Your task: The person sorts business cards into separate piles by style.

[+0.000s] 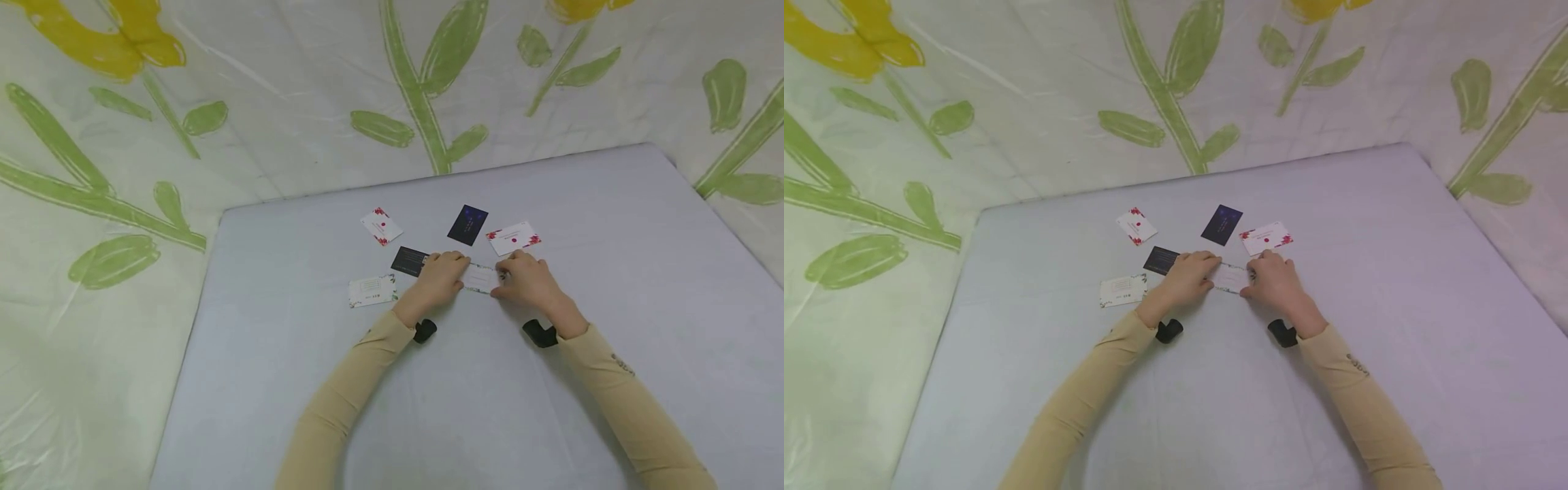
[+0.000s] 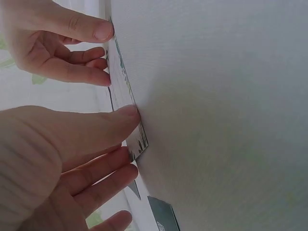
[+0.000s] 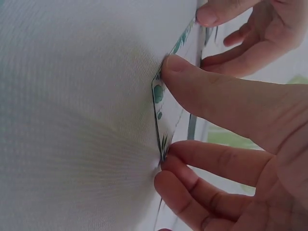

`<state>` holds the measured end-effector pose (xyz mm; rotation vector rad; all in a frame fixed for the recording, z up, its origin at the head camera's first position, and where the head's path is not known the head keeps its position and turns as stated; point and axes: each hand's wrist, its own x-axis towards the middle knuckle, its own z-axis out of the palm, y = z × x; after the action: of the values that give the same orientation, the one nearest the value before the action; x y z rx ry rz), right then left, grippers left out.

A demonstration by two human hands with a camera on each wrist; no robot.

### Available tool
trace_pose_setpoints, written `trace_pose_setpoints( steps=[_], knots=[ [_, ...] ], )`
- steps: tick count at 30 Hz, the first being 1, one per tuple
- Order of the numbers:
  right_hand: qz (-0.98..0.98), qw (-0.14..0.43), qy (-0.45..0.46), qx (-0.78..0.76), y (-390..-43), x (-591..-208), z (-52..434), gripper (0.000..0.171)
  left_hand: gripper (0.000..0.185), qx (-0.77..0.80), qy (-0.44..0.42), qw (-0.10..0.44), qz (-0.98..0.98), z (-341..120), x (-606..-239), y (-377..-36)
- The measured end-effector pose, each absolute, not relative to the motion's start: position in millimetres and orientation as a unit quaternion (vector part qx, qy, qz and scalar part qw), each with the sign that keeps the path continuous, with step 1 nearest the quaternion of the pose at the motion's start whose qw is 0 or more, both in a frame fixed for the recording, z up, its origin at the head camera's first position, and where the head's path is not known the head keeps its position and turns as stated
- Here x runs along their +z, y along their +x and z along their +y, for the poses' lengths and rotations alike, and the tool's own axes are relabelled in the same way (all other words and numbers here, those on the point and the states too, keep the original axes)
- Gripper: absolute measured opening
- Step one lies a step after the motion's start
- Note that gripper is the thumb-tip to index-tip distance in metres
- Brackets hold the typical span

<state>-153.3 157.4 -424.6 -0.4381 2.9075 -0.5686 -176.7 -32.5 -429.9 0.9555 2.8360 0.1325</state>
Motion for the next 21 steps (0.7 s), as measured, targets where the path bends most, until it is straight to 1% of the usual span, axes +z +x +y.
trace_pose_setpoints(
  steps=[3,6,10,13,15,18,21],
  knots=[
    [0.967,0.067,-0.147,-0.198,-153.5,-424.3,157.7,0.049,0.045,0.067,0.314,0.063,0.945,-33.3,-429.3,-176.5],
    [0.961,0.065,-0.142,-0.229,-153.9,-424.8,157.9,0.047,0.043,0.125,0.302,0.052,0.944,-34.6,-430.4,-176.2],
    [0.938,0.059,-0.136,-0.314,-155.2,-427.0,155.3,0.031,0.032,0.249,0.275,0.033,0.928,-39.4,-433.3,-173.4],
    [0.916,0.021,-0.145,-0.374,-157.1,-428.6,151.8,0.016,0.024,0.346,0.264,-0.003,0.900,-45.8,-435.9,-171.4],
    [0.904,-0.008,-0.150,-0.399,-158.7,-427.1,147.5,0.012,0.021,0.404,0.257,-0.028,0.878,-53.3,-434.5,-170.3],
    [0.885,-0.047,-0.154,-0.438,-162.7,-423.7,136.7,0.011,0.021,0.474,0.235,-0.048,0.847,-69.4,-429.9,-169.4],
    [0.863,-0.057,-0.147,-0.481,-166.7,-419.2,119.5,0.015,0.022,0.521,0.198,-0.061,0.828,-90.3,-421.1,-166.1]
  ],
)
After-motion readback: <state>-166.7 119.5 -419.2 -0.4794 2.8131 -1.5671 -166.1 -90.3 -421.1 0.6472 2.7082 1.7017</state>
